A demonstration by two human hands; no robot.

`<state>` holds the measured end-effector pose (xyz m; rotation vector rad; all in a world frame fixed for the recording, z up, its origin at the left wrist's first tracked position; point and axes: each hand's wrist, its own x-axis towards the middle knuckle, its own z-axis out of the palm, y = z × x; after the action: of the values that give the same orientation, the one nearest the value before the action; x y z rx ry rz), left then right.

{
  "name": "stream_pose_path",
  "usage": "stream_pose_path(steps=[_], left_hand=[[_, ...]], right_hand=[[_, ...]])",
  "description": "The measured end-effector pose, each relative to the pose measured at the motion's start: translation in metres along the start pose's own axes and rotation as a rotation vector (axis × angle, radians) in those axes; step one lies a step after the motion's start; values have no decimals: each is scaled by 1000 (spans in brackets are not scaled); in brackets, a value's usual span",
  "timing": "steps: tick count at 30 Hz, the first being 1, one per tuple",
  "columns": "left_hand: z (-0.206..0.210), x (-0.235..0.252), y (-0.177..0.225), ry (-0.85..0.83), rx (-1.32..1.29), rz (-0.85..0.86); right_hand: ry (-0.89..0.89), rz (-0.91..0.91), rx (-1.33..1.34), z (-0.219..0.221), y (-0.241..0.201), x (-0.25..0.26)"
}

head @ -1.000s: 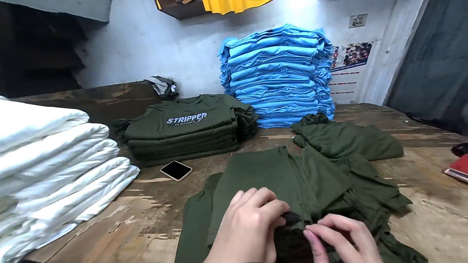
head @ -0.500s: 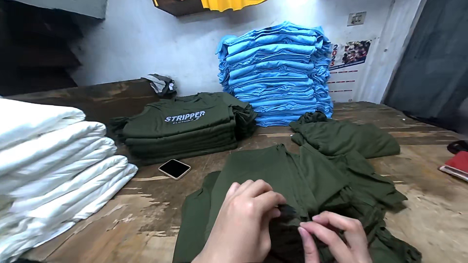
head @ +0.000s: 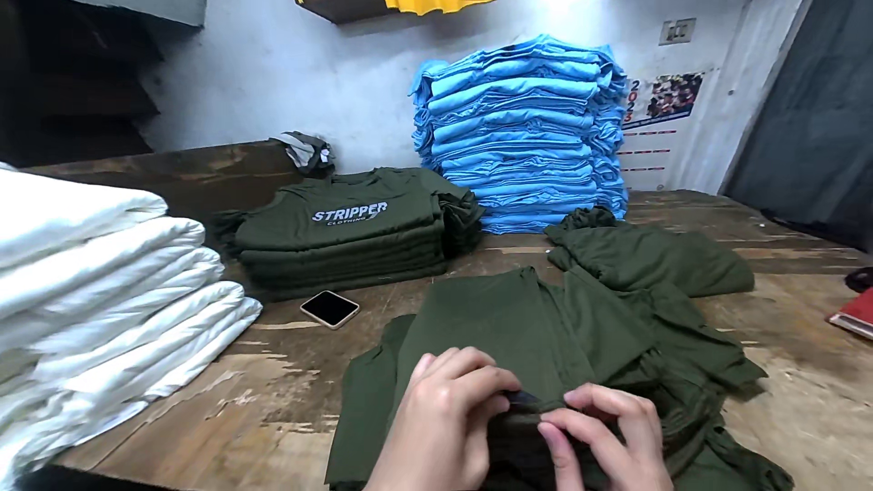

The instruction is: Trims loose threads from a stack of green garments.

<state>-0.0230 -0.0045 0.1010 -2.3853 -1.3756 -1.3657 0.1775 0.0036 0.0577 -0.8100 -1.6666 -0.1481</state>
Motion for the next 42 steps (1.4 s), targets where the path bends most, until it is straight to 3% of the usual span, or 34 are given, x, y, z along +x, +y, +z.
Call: stream_pose_path(steps=[5,9,14,18,21,24,27,30,33,35,37,39,42], left_hand=[[-7,-9,3,-42,-70,-44],[3,-8,4,-6,-68,-19],[-1,-8,-3,12,-134,-96],[-4,-7,-4,-84,-251,-135],[0,-6,-7,-62,-317,-145],[1,1,-12,-17,-400,-122],[0,7,-13,-23,-459,-115],[3,13,-14,-1,-490,-176],[2,20,-17,-8,-608,-311],[1,23,-18,-33,-703,-381],[2,25,-17,-47,-754,-424],[2,22,-17,-66,-777,-437],[-3,9,-16,-89,-727,-308]], right_hand=[[16,245,411,1,-4,2],[-7,120,340,-1,-4,-2],[38,-29,-35,-2,-2,-4],[-136,-170,182,-16,7,-7],[-250,-243,130,-20,8,-11],[-39,-82,39,-16,-5,-7],[47,66,58,1,-19,16],[78,243,502,21,-15,34],[-5,388,806,27,5,41],[-125,265,705,24,10,38],[-159,114,392,19,2,33],[-52,-60,80,11,-4,20],[24,-150,-18,-15,-5,8]])
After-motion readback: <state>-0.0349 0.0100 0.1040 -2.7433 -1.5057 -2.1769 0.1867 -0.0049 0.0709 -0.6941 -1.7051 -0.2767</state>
